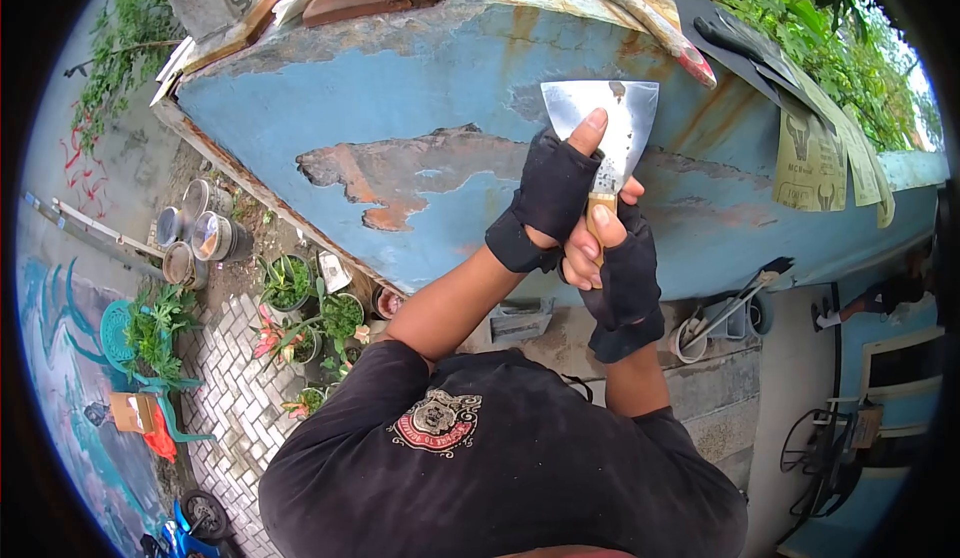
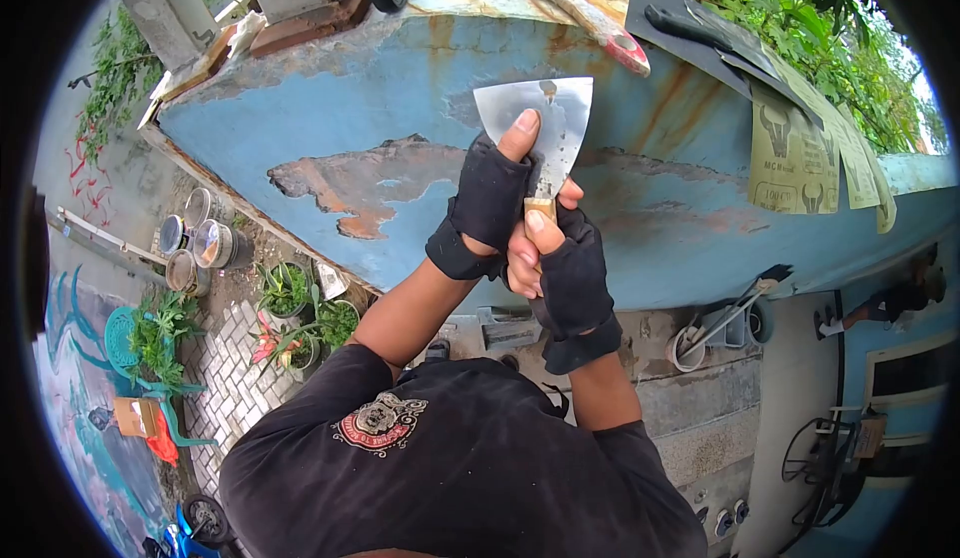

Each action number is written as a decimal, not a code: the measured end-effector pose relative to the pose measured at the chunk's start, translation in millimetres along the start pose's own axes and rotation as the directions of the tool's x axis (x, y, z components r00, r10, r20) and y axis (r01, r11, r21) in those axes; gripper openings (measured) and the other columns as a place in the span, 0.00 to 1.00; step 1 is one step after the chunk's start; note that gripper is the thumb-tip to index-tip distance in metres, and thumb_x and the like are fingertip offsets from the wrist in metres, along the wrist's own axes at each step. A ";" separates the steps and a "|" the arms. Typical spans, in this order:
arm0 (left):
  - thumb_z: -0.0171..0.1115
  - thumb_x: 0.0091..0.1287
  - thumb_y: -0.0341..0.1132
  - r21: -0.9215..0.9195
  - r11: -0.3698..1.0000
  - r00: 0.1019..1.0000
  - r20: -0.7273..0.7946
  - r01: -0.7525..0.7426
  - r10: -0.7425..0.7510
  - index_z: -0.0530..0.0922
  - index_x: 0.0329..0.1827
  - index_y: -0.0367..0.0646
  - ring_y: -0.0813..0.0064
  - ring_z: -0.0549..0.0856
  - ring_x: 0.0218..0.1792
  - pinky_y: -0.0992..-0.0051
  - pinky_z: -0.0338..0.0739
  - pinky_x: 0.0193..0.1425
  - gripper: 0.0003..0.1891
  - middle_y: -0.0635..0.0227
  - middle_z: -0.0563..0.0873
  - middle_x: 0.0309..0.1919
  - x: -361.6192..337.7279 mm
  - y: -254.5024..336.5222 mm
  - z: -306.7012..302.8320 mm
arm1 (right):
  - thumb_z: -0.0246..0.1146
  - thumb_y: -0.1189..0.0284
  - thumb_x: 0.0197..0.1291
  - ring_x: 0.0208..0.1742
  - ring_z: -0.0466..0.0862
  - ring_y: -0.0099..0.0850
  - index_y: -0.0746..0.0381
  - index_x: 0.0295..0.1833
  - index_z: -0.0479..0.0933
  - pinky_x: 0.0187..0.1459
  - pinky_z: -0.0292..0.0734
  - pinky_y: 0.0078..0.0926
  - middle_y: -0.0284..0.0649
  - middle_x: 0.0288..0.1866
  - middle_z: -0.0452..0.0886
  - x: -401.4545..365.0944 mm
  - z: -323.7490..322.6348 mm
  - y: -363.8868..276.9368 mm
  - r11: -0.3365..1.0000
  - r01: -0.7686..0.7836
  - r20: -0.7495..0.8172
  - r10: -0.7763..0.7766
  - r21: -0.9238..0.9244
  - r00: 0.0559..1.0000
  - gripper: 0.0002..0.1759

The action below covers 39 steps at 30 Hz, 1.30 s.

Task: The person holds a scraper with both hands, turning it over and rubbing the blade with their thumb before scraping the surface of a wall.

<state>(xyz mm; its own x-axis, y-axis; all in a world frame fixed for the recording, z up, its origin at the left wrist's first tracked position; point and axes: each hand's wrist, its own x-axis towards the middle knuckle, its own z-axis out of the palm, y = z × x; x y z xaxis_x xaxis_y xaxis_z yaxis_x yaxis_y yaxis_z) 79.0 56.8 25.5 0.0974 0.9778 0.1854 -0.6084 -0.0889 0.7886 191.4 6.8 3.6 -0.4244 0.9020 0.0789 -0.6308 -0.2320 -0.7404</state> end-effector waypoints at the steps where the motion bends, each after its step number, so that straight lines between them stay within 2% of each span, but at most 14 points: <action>1: 0.56 0.73 0.56 0.007 1.000 1.000 0.006 -0.004 0.004 0.78 0.44 0.34 0.67 0.86 0.24 0.73 0.81 0.28 0.27 0.56 0.86 0.26 2.2 4.2 -3.6 | 0.54 0.68 0.74 0.14 0.62 0.19 0.58 0.47 0.68 0.17 0.60 0.21 0.32 0.24 0.69 2.6 2.1 -1.0 1.000 0.004 0.004 -0.004 -0.004 1.000 0.06; 15: 0.56 0.72 0.58 0.020 0.997 0.997 0.016 0.074 -0.074 0.78 0.45 0.34 0.67 0.87 0.25 0.72 0.81 0.29 0.28 0.56 0.85 0.25 -5.2 3.6 -5.9 | 0.55 0.67 0.73 0.14 0.61 0.19 0.57 0.47 0.68 0.16 0.59 0.20 0.32 0.24 0.69 -7.9 4.8 9.1 1.000 0.023 -0.063 -0.023 -0.007 0.998 0.06; 20: 0.56 0.73 0.57 0.003 0.999 0.997 0.048 0.052 -0.053 0.78 0.45 0.34 0.67 0.87 0.24 0.71 0.81 0.29 0.27 0.56 0.85 0.27 -3.6 10.6 -8.7 | 0.55 0.67 0.73 0.14 0.61 0.18 0.57 0.47 0.68 0.16 0.59 0.20 0.31 0.24 0.69 3.0 13.0 7.0 0.998 0.054 -0.002 -0.054 -0.014 0.999 0.06; 22: 0.57 0.73 0.56 0.006 0.998 0.997 0.037 0.069 -0.069 0.78 0.45 0.34 0.67 0.87 0.24 0.71 0.81 0.29 0.27 0.55 0.85 0.26 -6.9 8.6 -8.5 | 0.55 0.67 0.73 0.14 0.61 0.18 0.56 0.48 0.68 0.16 0.59 0.20 0.31 0.24 0.69 -2.4 11.3 13.4 0.999 0.049 -0.063 -0.049 -0.005 0.997 0.06; 26: 0.57 0.72 0.56 0.003 0.997 0.996 0.041 0.074 -0.074 0.78 0.45 0.34 0.67 0.87 0.24 0.71 0.82 0.29 0.27 0.55 0.85 0.26 -5.9 13.6 -8.7 | 0.55 0.67 0.73 0.14 0.61 0.19 0.56 0.48 0.68 0.16 0.59 0.20 0.31 0.24 0.69 -1.9 21.7 13.2 0.998 0.054 -0.040 -0.053 0.029 0.998 0.05; 29: 0.57 0.72 0.55 -0.019 0.998 0.997 0.030 0.066 -0.066 0.78 0.45 0.34 0.66 0.87 0.24 0.71 0.82 0.29 0.26 0.56 0.85 0.26 -5.4 8.6 -6.9 | 0.56 0.67 0.73 0.14 0.61 0.19 0.55 0.48 0.68 0.16 0.59 0.20 0.31 0.24 0.69 -7.1 21.3 12.8 0.998 0.061 -0.109 -0.058 0.017 0.992 0.05; 32: 0.58 0.72 0.55 -0.005 0.999 0.997 0.050 0.053 -0.053 0.78 0.45 0.34 0.66 0.87 0.25 0.71 0.82 0.28 0.26 0.56 0.85 0.26 -1.4 11.5 -8.8 | 0.56 0.68 0.73 0.14 0.62 0.19 0.54 0.48 0.68 0.16 0.59 0.20 0.31 0.24 0.69 -2.6 13.1 12.4 0.998 0.048 -0.070 -0.046 0.040 0.996 0.05; 35: 0.58 0.72 0.55 -0.011 0.999 0.997 0.061 0.052 -0.051 0.78 0.46 0.34 0.66 0.87 0.25 0.71 0.82 0.28 0.26 0.56 0.85 0.27 -2.6 14.0 -7.9 | 0.56 0.68 0.72 0.14 0.62 0.18 0.55 0.47 0.68 0.16 0.59 0.20 0.31 0.24 0.69 1.5 17.9 9.2 0.997 0.067 -0.020 -0.066 0.029 0.998 0.05; 38: 0.58 0.72 0.55 0.018 0.997 0.994 0.079 0.076 -0.077 0.78 0.47 0.34 0.66 0.87 0.27 0.70 0.83 0.30 0.27 0.55 0.86 0.30 -5.0 7.2 -13.3 | 0.56 0.68 0.72 0.14 0.62 0.18 0.58 0.43 0.68 0.17 0.59 0.20 0.31 0.24 0.69 -4.7 18.1 15.8 0.996 0.084 -0.121 -0.084 -0.006 0.989 0.06; 39: 0.57 0.71 0.59 0.015 0.995 0.992 0.075 0.101 -0.102 0.78 0.47 0.34 0.66 0.88 0.28 0.71 0.83 0.32 0.29 0.55 0.86 0.29 -9.4 5.3 -12.9 | 0.56 0.68 0.72 0.15 0.63 0.18 0.59 0.40 0.68 0.17 0.60 0.20 0.31 0.24 0.70 -8.8 16.8 15.6 0.995 0.084 -0.112 -0.090 -0.061 0.990 0.07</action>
<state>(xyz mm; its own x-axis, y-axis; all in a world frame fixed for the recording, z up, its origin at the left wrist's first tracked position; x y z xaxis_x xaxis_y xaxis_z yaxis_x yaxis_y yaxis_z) 64.7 49.5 20.3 0.2171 0.9649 0.1475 -0.5836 0.0072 0.8120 174.5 -10.8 2.6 -0.2903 0.9544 0.0701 -0.6232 -0.1330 -0.7707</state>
